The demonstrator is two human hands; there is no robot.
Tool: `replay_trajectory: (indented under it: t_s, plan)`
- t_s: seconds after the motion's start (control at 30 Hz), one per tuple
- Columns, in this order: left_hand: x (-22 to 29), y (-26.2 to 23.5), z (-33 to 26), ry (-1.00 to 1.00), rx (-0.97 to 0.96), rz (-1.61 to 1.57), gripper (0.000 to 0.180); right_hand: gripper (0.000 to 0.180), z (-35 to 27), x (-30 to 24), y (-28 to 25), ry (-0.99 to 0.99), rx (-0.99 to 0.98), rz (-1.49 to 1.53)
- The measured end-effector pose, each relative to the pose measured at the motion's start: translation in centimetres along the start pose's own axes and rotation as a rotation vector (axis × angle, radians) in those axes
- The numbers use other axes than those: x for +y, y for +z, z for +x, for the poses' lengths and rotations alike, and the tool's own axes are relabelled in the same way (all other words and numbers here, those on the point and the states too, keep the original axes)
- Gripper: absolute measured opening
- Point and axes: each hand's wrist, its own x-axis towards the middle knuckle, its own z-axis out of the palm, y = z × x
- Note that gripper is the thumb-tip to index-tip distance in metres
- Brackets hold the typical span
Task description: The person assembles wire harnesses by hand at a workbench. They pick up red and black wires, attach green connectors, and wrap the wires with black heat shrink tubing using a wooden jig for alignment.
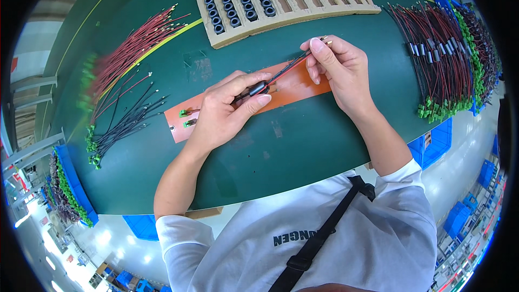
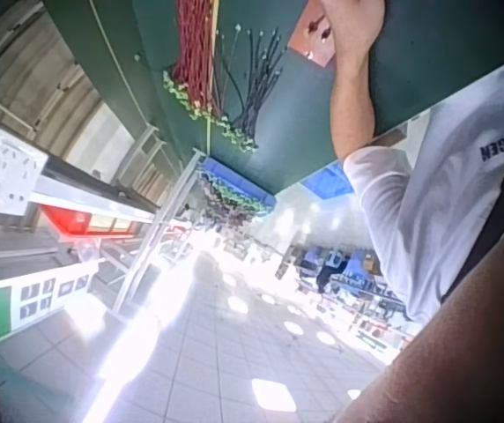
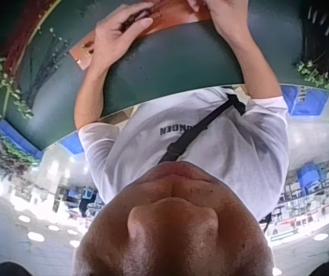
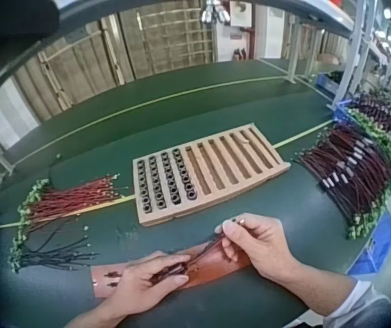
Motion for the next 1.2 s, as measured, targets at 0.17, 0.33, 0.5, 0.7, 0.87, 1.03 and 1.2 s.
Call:
replay_trajectory:
  t_s: [0.17,0.33,0.5,0.7,0.87,1.03,1.2]
  plan:
    - [-0.1,0.1,-0.1,-0.039,-0.010,-0.009,0.032,0.026,0.0,0.0,0.0,-0.016,0.011,-0.034]
    - [0.1,0.1,0.0,-0.024,0.001,0.048,0.030,0.027,-0.2,0.3,0.0,0.014,0.035,0.002]
    - [0.0,0.1,0.1,0.024,0.022,0.080,0.030,0.028,0.0,0.3,0.0,0.042,0.063,0.020]
    - [-0.1,0.4,-0.2,0.067,0.027,0.121,0.030,0.029,0.2,0.5,-0.5,0.048,0.046,0.062]
    - [-0.2,0.2,-0.1,0.055,0.030,0.101,0.031,0.027,0.6,0.2,-0.8,0.091,-0.013,0.063]
    - [-0.4,0.2,0.0,0.033,0.020,0.055,0.033,0.026,-0.4,0.3,0.9,0.087,-0.122,-0.015]
    - [-0.1,0.0,0.0,0.090,-0.013,0.054,0.036,0.029,-0.9,0.9,1.0,0.112,-0.147,-0.083]
